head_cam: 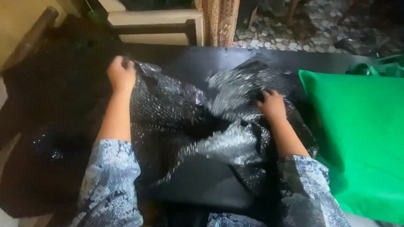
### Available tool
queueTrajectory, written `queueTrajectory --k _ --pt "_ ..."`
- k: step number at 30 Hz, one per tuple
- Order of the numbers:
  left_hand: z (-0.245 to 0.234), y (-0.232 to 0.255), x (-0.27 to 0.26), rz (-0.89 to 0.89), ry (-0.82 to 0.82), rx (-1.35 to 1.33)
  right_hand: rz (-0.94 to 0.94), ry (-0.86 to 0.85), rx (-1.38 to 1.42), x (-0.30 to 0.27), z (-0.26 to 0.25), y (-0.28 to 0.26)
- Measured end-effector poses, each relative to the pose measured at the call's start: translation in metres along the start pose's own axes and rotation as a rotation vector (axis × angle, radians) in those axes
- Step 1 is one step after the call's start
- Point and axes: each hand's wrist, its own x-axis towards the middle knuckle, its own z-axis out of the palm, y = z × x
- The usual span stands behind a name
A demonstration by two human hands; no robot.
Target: Dusting a green tote bag and wrapping it in black bubble wrap, then securing it with tape.
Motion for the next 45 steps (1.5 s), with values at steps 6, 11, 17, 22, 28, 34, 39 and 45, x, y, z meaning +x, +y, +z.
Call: queueTrajectory --k 6,11,17,22,28,34,39,45 --pt "-0.059 0.102 -0.004 -0.039 -0.107 -0.185 0.281 0.395 0.044 0.035 0.009 0.056" --pt "-0.072 0.162 -0.057 0.252 -0.309 0.121 0.404 0.261 0.219 0.024 -0.022 0.039" --pt "-0.131 0.208 -0.174 0.652 -1.257 -0.041 0.368 0.083 0.245 0.018 -0.042 0.034" --pt "-0.153 0.2 -0.205 0.504 -1.47 0.155 0.228 -0.074 0.215 -0.005 -0.067 0.02" --pt "-0.126 0.155 -0.225 0.416 -1.227 0.363 -0.065 -0.47 0.055 -0.169 -0.15 -0.038" --pt "-0.118 0.13 -0.208 0.301 -1.251 0.392 -0.184 -0.46 -0.068 -0.288 -0.076 0.002" --pt "-0.134 0.166 -0.208 0.273 -1.261 0.469 -0.159 -0.169 0.184 -0.347 -0.075 0.018" --pt "-0.164 0.273 -0.28 0.729 -0.908 0.003 0.054 0.057 0.045 -0.342 -0.047 0.02"
